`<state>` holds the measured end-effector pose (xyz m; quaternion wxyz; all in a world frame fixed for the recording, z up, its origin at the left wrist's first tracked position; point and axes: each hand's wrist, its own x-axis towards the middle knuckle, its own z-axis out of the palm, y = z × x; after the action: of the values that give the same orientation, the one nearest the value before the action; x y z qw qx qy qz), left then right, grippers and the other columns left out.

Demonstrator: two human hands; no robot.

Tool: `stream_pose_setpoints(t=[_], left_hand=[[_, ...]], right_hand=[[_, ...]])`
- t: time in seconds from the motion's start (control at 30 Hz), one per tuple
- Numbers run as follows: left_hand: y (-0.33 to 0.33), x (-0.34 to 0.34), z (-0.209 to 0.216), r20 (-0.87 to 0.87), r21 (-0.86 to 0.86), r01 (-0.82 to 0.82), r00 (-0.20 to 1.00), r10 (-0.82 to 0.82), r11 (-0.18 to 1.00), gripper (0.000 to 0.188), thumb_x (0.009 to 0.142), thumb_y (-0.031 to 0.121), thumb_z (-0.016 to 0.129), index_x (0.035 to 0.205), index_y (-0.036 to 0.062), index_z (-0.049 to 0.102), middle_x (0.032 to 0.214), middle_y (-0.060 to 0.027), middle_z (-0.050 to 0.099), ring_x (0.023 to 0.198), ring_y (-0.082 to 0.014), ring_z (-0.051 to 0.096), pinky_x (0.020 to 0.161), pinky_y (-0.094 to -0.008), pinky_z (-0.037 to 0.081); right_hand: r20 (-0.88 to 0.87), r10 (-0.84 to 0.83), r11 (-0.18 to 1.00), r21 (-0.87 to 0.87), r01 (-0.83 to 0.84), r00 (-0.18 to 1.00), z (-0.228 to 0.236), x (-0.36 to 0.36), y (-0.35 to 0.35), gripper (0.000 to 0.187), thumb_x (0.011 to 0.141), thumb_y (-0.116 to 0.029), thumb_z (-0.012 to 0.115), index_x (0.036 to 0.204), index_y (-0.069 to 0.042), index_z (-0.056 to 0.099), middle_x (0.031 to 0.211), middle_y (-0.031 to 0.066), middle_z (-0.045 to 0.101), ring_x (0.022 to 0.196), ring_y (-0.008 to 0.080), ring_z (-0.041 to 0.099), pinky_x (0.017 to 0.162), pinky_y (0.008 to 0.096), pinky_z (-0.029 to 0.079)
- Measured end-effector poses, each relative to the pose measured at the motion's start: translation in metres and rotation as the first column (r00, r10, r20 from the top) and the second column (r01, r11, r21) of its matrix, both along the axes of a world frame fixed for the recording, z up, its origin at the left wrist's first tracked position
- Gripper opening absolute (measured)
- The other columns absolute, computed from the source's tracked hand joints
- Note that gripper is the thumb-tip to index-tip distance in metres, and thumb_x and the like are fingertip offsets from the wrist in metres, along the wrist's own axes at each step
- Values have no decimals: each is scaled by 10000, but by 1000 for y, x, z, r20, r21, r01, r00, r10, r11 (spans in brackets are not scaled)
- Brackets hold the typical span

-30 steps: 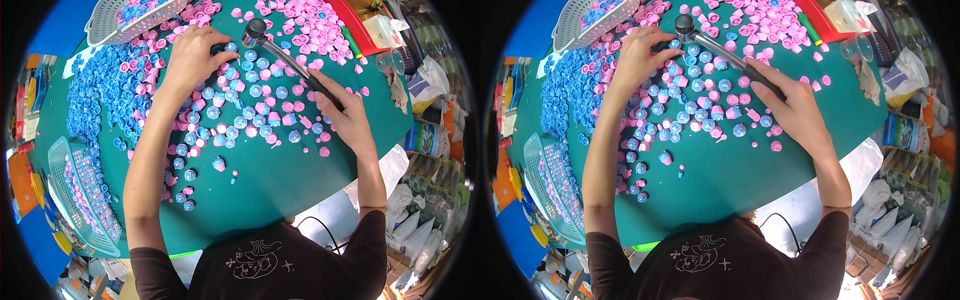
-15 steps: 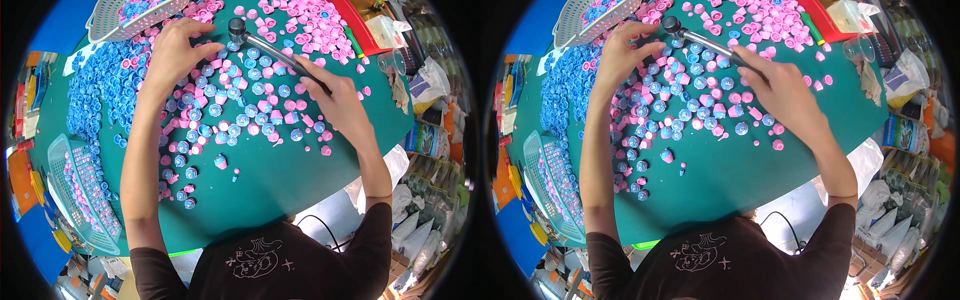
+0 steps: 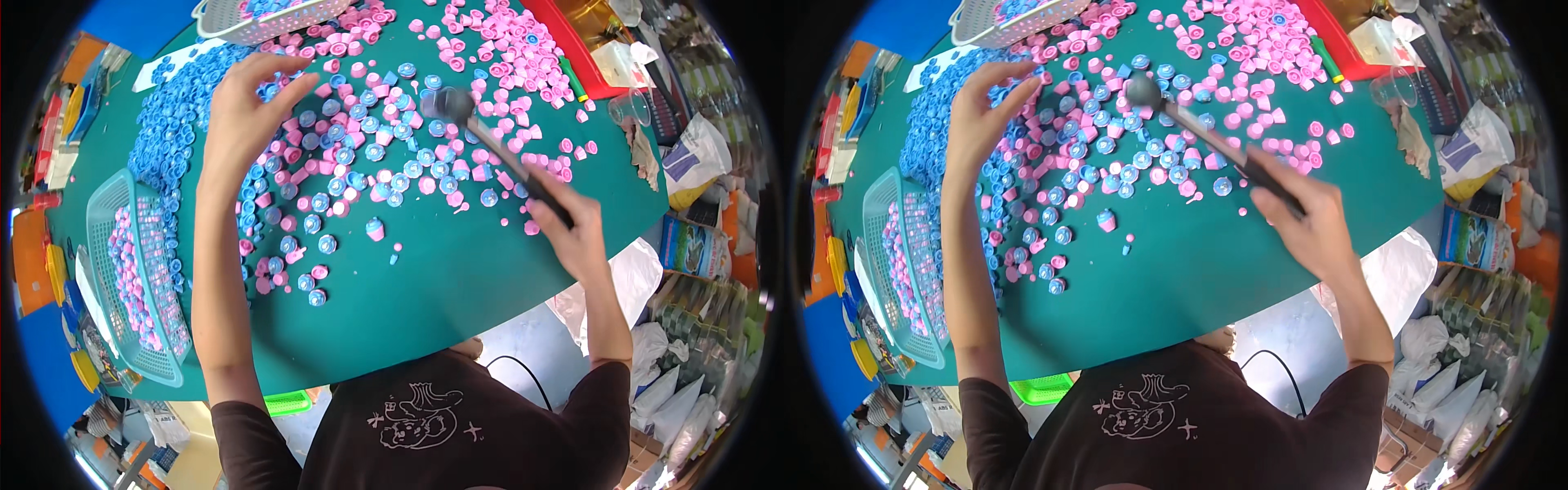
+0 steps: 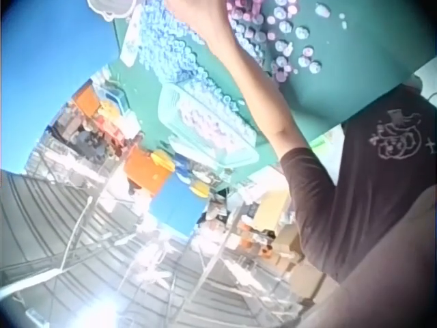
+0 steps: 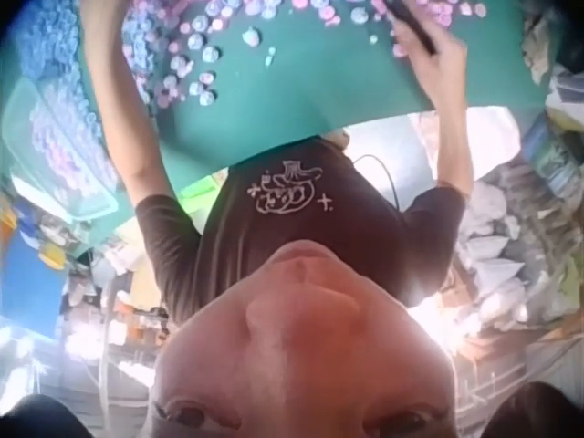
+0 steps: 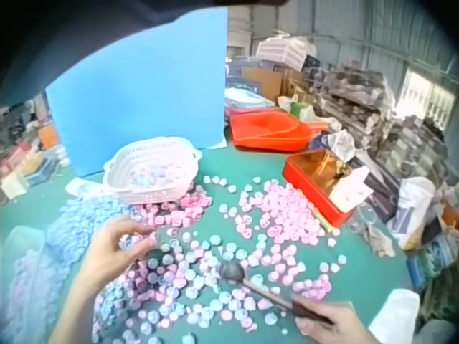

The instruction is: Assembling and sorting small pink and blue toy buttons using a small hammer.

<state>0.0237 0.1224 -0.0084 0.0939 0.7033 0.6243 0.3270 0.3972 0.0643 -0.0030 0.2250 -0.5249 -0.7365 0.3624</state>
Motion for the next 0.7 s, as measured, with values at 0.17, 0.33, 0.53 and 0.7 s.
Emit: stream_pose_setpoints(t=[0.17, 0.33, 0.53, 0.7], left_hand=[[-65, -49, 2, 45, -46, -136, 989, 138, 990, 215, 865, 272, 700, 1007, 114, 735, 987, -1, 692, 881, -117, 576, 681, -262, 395], [-151, -105, -31, 123, -110, -326, 933, 338, 939, 190, 878, 199, 675, 984, 47, 721, 898, -70, 701, 733, -138, 587, 641, -286, 467], [-208, -107, -39, 41, -237, -446, 883, 468, 863, 197, 852, 194, 691, 966, 36, 716, 884, -87, 701, 727, -174, 625, 655, -308, 487], [-187, -88, -51, 115, -175, -399, 899, 422, 900, 204, 863, 225, 696, 966, 50, 722, 882, -36, 695, 746, -123, 587, 661, -278, 462]], right_hand=[[-81, 93, 987, -123, -103, 992, -22, 4, -55, 372, 872, -95, 679, 1226, -1, 616, 1005, 146, 699, 842, 157, 638, 773, 288, 503], [-105, 26, 979, -199, -47, 994, -47, 2, -85, 369, 871, -96, 679, 1220, 9, 620, 1013, 130, 697, 850, 129, 614, 772, 260, 486], [-76, 23, 993, -112, -32, 997, -49, -9, -90, 373, 868, -132, 691, 1206, 11, 631, 863, 32, 653, 704, 82, 537, 634, 226, 445], [-36, 10, 998, -62, -12, 999, -42, -22, -94, 364, 855, -119, 696, 1189, 14, 638, 940, 75, 686, 784, 96, 576, 708, 234, 467]])
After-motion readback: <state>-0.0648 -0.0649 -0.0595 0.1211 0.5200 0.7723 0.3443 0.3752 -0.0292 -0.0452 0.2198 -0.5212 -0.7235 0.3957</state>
